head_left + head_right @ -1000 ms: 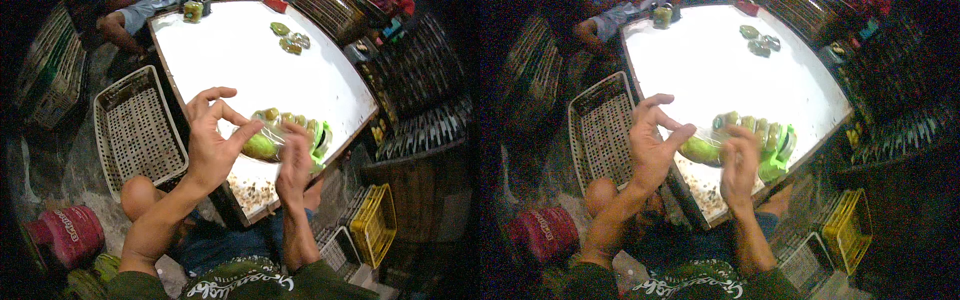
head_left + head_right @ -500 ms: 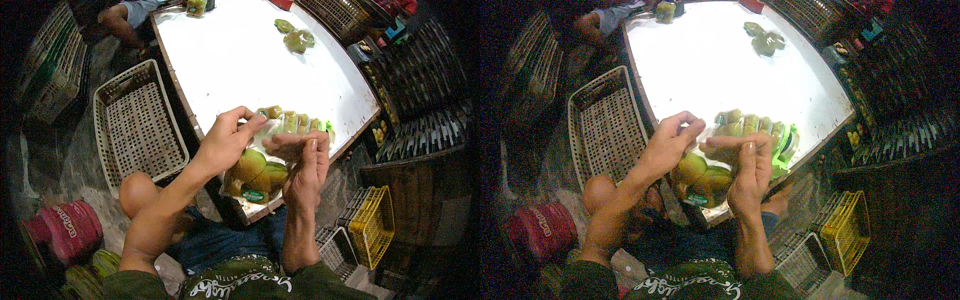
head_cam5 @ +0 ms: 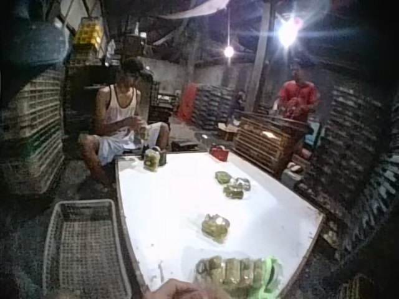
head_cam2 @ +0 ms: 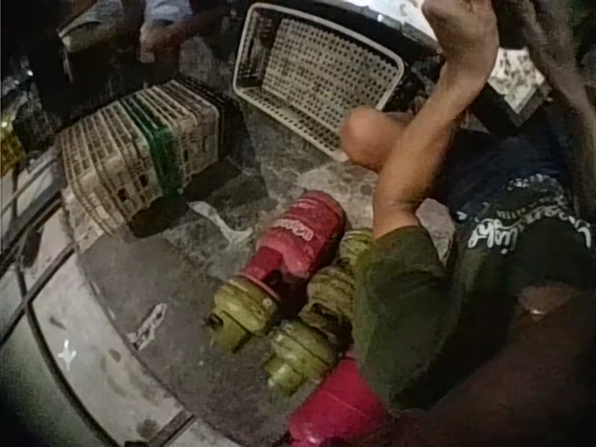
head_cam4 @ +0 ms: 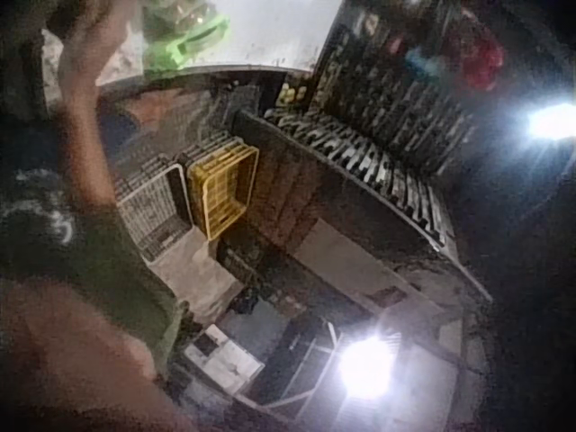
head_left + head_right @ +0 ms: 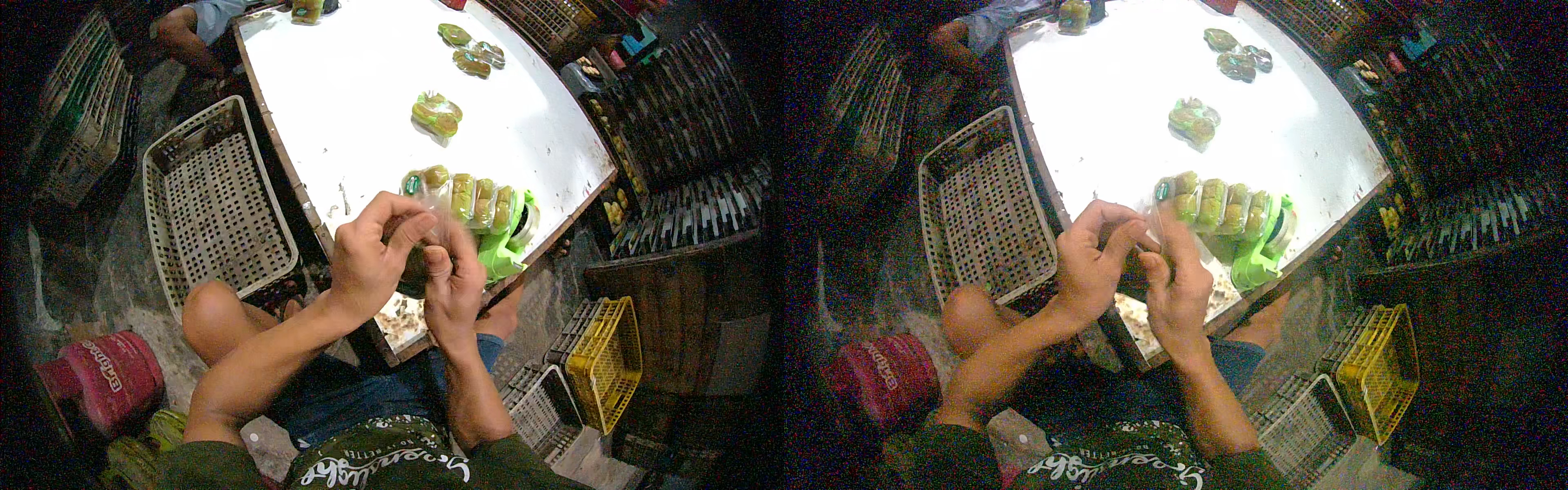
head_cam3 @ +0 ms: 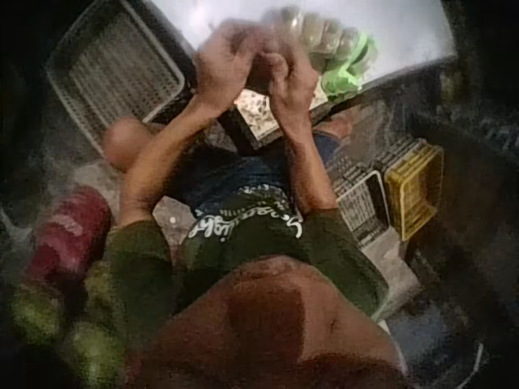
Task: The person sits on the floor and repeatedly places green mangoes into clear plastic bags using a handheld sealing device. The sealed packages are then placed into a white basket. Another person is visible across the table performing a similar task.
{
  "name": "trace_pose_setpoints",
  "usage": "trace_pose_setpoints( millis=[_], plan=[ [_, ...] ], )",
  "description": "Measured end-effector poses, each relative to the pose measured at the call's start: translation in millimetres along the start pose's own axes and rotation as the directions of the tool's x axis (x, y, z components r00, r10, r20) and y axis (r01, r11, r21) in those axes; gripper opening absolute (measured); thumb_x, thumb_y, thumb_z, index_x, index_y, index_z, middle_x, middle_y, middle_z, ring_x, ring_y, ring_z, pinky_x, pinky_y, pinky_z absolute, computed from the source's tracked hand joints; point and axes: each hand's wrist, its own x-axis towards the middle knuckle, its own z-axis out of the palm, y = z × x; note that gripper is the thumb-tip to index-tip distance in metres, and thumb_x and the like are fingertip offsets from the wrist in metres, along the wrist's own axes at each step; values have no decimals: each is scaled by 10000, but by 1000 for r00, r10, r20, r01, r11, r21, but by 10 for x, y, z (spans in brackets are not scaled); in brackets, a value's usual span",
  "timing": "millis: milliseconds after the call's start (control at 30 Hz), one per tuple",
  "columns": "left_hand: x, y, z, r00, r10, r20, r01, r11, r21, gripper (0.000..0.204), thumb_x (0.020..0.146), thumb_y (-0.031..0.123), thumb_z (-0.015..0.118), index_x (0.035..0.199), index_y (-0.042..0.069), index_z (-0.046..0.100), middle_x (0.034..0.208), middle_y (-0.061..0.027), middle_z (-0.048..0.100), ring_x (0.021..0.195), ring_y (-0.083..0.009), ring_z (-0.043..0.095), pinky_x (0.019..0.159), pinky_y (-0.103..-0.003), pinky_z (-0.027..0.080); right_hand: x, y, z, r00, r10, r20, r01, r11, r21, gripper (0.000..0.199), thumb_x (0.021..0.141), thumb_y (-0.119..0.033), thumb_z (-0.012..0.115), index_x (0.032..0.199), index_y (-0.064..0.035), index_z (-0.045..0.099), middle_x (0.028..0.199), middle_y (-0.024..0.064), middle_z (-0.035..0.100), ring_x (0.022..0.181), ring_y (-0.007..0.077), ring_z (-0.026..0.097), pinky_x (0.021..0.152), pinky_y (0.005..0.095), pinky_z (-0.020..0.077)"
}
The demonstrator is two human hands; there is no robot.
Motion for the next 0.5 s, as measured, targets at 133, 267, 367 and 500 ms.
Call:
trace_pose_setpoints(
  millis=[133, 267, 367, 500],
  plan=[
    [77, -124, -57, 970, 206, 132, -186, 971, -152, 139, 948, 135, 637, 1041, 35, 611, 1058, -50, 591, 1005, -148, 591, 842, -270, 525, 83, 62, -168, 982, -172, 73, 179, 977, -111, 383, 893, -57, 668, 1254, -8, 549, 1075, 146, 665, 982, 266, 660, 854, 375, 514],
    [47, -81, -99, 972, 7, 233, 67, 950, -306, 436, 915, 55, 653, 1306, 37, 461, 1027, -79, 608, 984, -143, 605, 847, -278, 531, 131, -132, -212, 996, -85, -3, 85, 996, 14, 330, 795, 78, 698, 1096, -38, 632, 935, 112, 640, 849, 228, 644, 748, 330, 517],
    [-27, -48, -98, 988, -5, 154, 54, 947, -316, 673, 854, -12, 690, 1422, 44, 332, 1026, -86, 618, 977, -148, 615, 861, -287, 531, 144, -144, -271, 991, -129, 40, 133, 984, -119, 266, 789, 78, 691, 1025, -33, 636, 954, 115, 645, 830, 230, 635, 740, 320, 509],
    [-3, -23, -36, 984, 159, 85, -149, 982, -112, 666, 836, 5, 710, 1399, 11, 354, 929, -72, 641, 903, -129, 616, 816, -268, 530, 157, 74, -235, 982, -187, -3, 187, 981, -55, 300, 776, 92, 668, 1043, -42, 673, 945, 111, 647, 868, 255, 628, 771, 342, 499]
  ],
)
